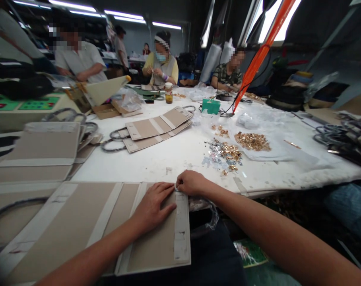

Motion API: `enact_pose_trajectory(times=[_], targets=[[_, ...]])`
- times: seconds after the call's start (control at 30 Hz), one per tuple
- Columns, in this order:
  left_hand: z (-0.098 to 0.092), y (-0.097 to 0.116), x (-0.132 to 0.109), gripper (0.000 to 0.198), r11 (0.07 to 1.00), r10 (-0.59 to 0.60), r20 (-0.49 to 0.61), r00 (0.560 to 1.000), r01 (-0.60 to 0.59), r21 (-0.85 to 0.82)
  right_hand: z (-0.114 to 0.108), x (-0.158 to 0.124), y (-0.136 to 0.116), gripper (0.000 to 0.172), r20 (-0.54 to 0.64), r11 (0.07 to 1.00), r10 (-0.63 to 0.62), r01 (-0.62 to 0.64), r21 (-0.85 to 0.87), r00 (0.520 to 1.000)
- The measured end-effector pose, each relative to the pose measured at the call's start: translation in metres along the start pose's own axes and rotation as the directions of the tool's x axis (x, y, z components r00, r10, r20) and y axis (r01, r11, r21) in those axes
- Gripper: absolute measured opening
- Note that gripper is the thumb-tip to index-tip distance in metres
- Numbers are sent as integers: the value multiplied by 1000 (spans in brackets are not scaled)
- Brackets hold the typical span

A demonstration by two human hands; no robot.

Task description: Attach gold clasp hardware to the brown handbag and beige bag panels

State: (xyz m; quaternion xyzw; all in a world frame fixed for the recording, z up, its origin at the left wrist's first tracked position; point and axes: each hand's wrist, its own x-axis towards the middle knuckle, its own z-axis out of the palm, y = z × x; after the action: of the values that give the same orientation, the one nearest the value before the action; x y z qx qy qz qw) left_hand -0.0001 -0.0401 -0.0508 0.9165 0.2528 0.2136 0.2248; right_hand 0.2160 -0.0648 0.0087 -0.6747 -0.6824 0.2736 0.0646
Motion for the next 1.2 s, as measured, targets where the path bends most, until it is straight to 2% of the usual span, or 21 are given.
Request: enact_pose_trajectory(times=[0.1, 0.3, 0.6, 0.8, 0.9, 1.03, 1.2], targets=[[0, 0, 0, 53, 1000, -5, -2, 1000, 5, -2, 2, -2, 2, 20, -28, 1000, 1, -1, -7, 1000], [0, 2, 0, 54, 1000, -4, 6, 1000, 4, -5, 3, 1, 5, 20, 4, 999, 3, -3, 32, 1000], [-2, 6, 0, 50, 998, -24, -11, 1000, 23, -56, 10, -10, 3, 16, -99, 999, 40, -36, 39, 994], [-2, 7, -1, 50, 998, -25, -20, 999, 24, -59, 17, -11, 21, 20, -77, 973, -38, 55, 223, 996], [1, 7, 2, 40, 998, -36, -53, 998, 33, -57, 17, -11, 26, 26, -52, 951, -75, 87, 296, 996], [8, 9, 12, 16, 997, -81, -107, 991, 80, -13, 12, -14, 29, 28, 22, 918, -127, 109, 382, 992], [12, 9, 20, 16, 992, -114, -126, 986, 120, 47, 13, -18, 35, 26, 69, 888, -120, 77, 453, 990]])
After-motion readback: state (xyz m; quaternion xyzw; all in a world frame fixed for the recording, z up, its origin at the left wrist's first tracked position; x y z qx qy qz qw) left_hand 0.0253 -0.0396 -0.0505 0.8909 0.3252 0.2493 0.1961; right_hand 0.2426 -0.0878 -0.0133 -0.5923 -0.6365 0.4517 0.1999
